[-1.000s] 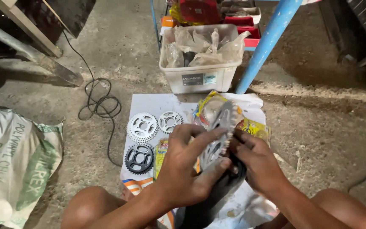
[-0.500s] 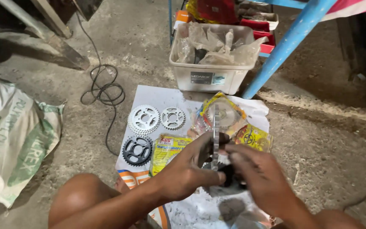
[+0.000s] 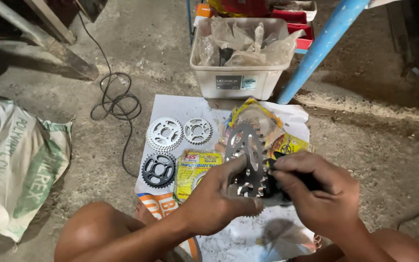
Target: Unpacking a motorcycle sprocket from plastic packaging and cleaning it with a cloth for inspection
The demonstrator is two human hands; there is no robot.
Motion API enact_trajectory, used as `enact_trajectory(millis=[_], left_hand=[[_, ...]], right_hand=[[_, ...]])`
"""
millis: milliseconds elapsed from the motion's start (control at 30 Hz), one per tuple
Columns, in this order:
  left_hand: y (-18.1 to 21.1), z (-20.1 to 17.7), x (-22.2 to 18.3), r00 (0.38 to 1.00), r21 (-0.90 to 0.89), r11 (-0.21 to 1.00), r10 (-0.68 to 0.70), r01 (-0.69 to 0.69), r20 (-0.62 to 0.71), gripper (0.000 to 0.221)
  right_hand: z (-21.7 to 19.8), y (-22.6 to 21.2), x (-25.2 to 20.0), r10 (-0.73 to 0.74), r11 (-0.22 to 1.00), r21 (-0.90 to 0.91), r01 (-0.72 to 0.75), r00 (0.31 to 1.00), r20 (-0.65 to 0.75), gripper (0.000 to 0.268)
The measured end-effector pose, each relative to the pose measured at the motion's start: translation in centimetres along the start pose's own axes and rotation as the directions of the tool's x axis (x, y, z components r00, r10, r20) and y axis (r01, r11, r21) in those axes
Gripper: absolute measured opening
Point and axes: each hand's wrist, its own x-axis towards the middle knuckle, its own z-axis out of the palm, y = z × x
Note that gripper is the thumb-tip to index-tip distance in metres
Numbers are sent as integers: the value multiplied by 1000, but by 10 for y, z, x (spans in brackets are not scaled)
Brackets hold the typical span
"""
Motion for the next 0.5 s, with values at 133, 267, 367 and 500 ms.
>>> enact_trajectory(millis=[133, 267, 367, 500], left_hand=[[4, 1, 1, 1000, 12, 999, 29, -29, -1, 40], [5, 2, 1, 997, 47, 997, 64, -62, -40, 44], [-22, 0, 6, 956, 303, 918, 287, -255, -66, 71], [-6, 0, 6, 913, 193, 897, 407, -397, -11, 59]], right_hand=[[2, -8, 6, -236, 972, -5, 236, 971, 43, 17], [3, -9, 4, -370, 922, -93, 376, 926, 74, 21], [5, -10, 1, -376, 920, -92, 380, 925, 62, 23], [8, -12, 0, -388, 916, -109, 386, 922, 11, 23]])
